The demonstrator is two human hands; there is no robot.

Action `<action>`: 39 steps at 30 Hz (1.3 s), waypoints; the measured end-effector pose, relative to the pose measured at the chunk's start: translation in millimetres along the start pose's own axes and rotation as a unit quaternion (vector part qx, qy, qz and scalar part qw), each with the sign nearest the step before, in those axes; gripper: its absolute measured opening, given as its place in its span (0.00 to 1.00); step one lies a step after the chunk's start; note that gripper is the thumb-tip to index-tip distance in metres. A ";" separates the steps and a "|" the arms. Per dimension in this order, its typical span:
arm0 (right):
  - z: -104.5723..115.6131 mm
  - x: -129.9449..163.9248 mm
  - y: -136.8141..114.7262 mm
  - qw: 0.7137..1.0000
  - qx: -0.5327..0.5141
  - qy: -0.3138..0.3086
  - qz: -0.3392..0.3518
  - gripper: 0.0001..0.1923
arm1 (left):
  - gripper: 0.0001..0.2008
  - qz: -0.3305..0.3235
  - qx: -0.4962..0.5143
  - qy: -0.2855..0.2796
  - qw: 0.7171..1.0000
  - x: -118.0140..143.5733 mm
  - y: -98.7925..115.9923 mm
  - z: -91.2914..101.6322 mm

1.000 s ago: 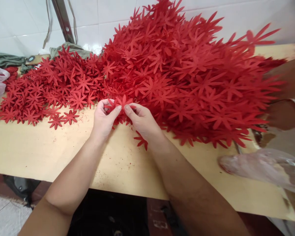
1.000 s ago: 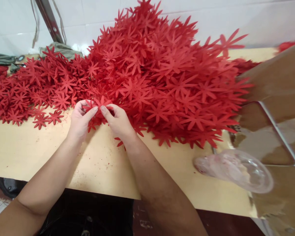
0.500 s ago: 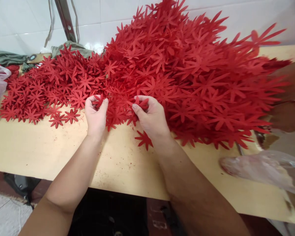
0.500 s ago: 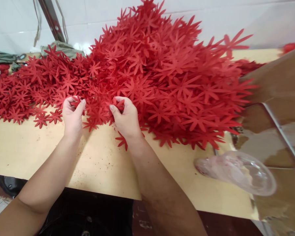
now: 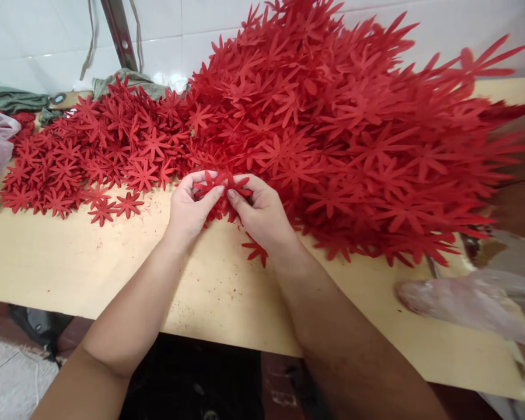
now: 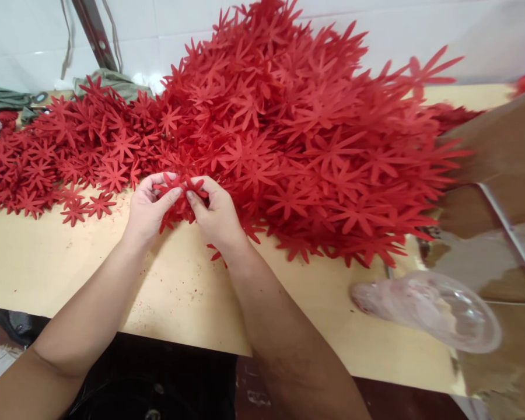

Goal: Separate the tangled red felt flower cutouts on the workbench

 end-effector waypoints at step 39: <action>-0.7 1.5 1.6 0.995 -0.044 -0.058 -0.070 0.20 | 0.14 -0.025 -0.022 0.065 0.997 -3.5 3.6 9.0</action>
Point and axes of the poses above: each hand's wrist, its own x-axis away from the middle knuckle, its own z-axis out of the back of the hand, y = z × x, the point moved 4 cm from there along -x, towards the middle knuckle, and after that the axes turned 5 degrees about -y, right-handed, at the moved point
